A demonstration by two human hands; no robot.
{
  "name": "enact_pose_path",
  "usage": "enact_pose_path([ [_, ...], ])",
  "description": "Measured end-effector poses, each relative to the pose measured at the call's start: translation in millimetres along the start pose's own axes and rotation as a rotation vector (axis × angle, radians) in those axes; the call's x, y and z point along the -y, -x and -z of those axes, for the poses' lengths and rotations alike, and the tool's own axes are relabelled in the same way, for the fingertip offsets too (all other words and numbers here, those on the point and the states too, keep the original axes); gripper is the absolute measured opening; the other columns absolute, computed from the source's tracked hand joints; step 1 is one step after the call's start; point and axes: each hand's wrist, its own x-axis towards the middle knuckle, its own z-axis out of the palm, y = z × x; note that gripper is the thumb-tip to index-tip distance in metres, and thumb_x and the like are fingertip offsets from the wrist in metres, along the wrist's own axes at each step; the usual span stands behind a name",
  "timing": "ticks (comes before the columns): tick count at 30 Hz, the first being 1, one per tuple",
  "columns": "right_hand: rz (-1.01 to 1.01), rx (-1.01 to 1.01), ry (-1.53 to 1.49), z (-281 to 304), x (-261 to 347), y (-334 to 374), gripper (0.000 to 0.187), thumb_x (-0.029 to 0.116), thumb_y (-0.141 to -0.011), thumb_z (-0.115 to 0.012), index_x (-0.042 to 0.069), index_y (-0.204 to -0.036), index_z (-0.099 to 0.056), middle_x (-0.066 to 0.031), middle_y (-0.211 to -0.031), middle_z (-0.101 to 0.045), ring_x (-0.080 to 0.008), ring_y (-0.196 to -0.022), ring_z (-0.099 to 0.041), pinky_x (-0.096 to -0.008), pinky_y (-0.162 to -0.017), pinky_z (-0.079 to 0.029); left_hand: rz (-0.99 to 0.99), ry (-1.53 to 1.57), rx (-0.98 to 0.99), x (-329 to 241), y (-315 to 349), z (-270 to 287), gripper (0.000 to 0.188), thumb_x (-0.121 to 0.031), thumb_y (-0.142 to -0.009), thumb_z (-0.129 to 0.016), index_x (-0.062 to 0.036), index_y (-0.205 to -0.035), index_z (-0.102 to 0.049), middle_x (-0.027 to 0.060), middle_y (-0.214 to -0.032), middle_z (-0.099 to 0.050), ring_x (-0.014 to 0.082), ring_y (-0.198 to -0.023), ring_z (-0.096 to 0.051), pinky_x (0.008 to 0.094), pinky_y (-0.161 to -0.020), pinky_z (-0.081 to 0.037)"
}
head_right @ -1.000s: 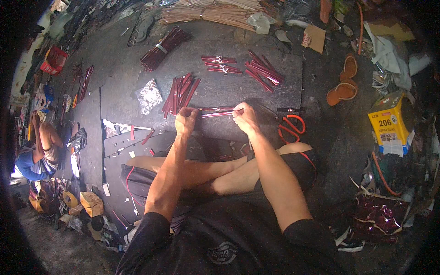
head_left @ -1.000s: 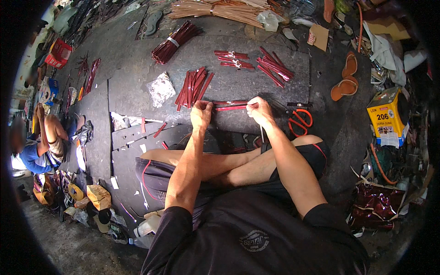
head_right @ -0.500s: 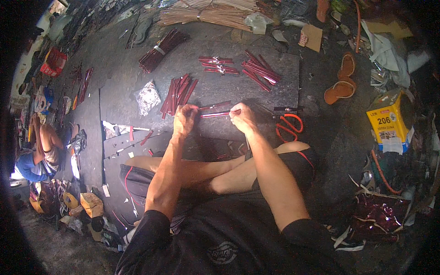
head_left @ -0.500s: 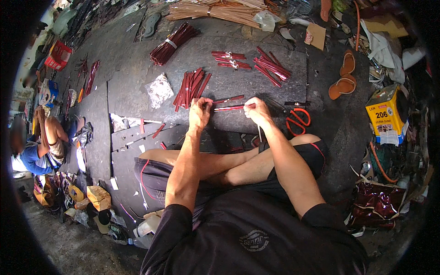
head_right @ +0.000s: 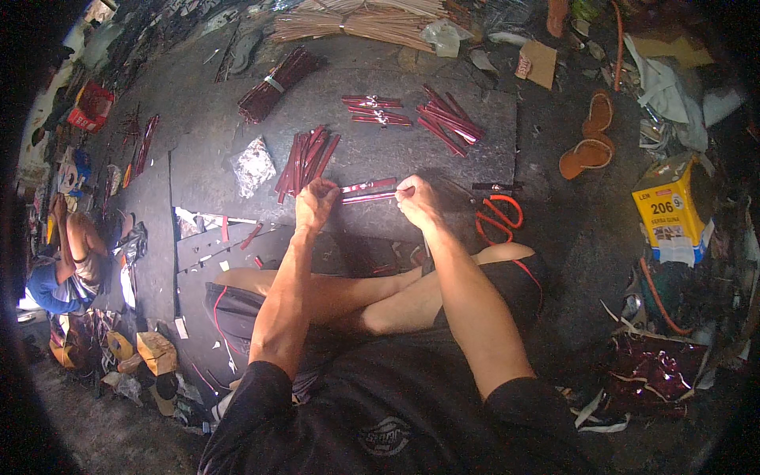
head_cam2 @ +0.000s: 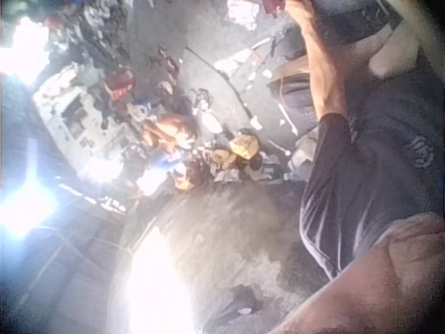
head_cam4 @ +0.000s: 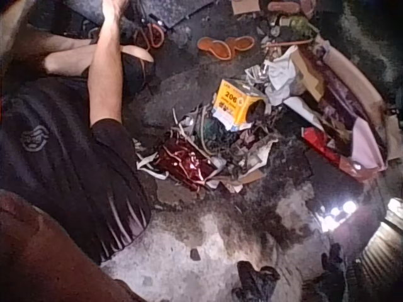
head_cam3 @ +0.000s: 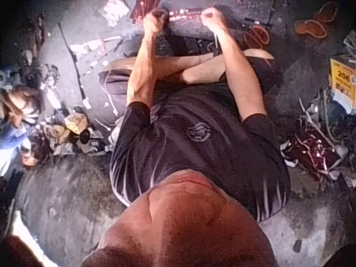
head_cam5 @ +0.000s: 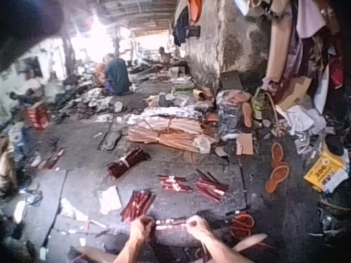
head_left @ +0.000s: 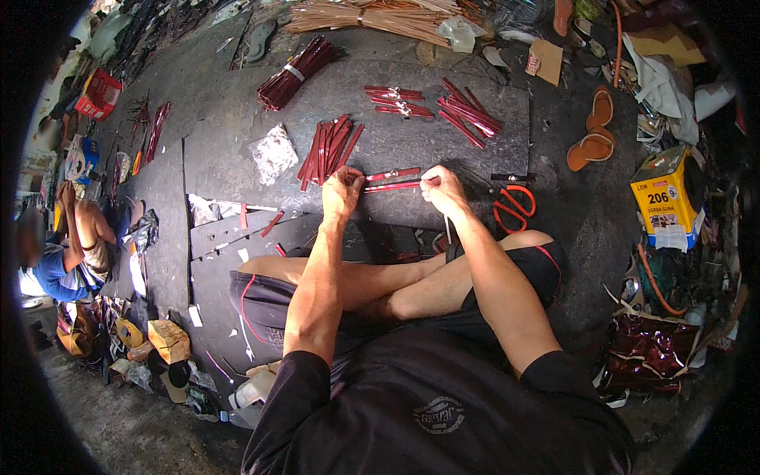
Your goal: The person sits on the floor and repeatedly cuts red plastic strips into shorter pieces using red-handled scissors. They then insert a small white object into the cut strips and place the finished pieces on the floor.
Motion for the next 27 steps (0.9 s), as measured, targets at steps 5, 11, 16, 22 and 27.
enact_pose_path([
  [5,0.0,-0.033,-0.02,-2,6,4,0.011,0.006,-0.089,-0.064,0.002,-0.098,-0.06,-0.0078,-0.08,-0.065,-0.0144,-0.066,-0.064,-0.0289,-0.057,-0.052,-0.019,0.03,-0.107,7,3,-6,0.021,-0.02,-0.083,-0.069,-0.0042,-0.096,-0.068,0.0133,-0.091,-0.071,0.025,-0.088,-0.069,0.0351,-0.081,-0.051],
  [11,0.018,-0.092,0.002,-4,11,4,0.014,0.008,-0.088,-0.066,0.002,-0.099,-0.061,-0.0095,-0.082,-0.066,-0.0156,-0.066,-0.065,-0.0307,-0.06,-0.052,0.023,-0.088,-0.186,24,20,-11,0.02,-0.016,-0.08,-0.071,-0.0014,-0.091,-0.065,0.0143,-0.082,-0.069,0.0273,-0.078,-0.068,0.0375,-0.073,-0.052],
  [16,0.11,-0.257,0.173,-8,-1,-3,0.017,0.012,-0.084,-0.071,0.003,-0.096,-0.063,-0.0122,-0.083,-0.068,-0.0234,-0.075,-0.068,-0.0374,-0.07,-0.053,0.01,-0.128,-0.211,13,27,-13,0.021,-0.017,-0.076,-0.075,-0.0006,-0.086,-0.066,0.0148,-0.079,-0.068,0.0285,-0.075,-0.067,0.0381,-0.073,-0.052],
  [22,0.082,-0.24,0.278,-6,14,12,0.01,0.012,-0.082,-0.071,0.004,-0.089,-0.07,-0.0134,-0.087,-0.071,-0.0269,-0.084,-0.069,-0.0371,-0.078,-0.052,0.047,-0.11,-0.201,7,30,-11,0.017,-0.016,-0.077,-0.073,-0.0007,-0.083,-0.067,0.0135,-0.079,-0.068,0.0276,-0.075,-0.067,0.0374,-0.073,-0.052],
  [27,0.105,-0.231,0.312,-6,21,17,0.013,0.011,-0.081,-0.071,0.005,-0.092,-0.072,-0.0137,-0.091,-0.072,-0.0276,-0.087,-0.069,-0.0364,-0.08,-0.052,0.051,-0.089,-0.219,11,29,-12,0.018,-0.016,-0.077,-0.072,-0.0006,-0.085,-0.069,0.0134,-0.079,-0.069,0.0273,-0.074,-0.068,0.0367,-0.073,-0.052],
])
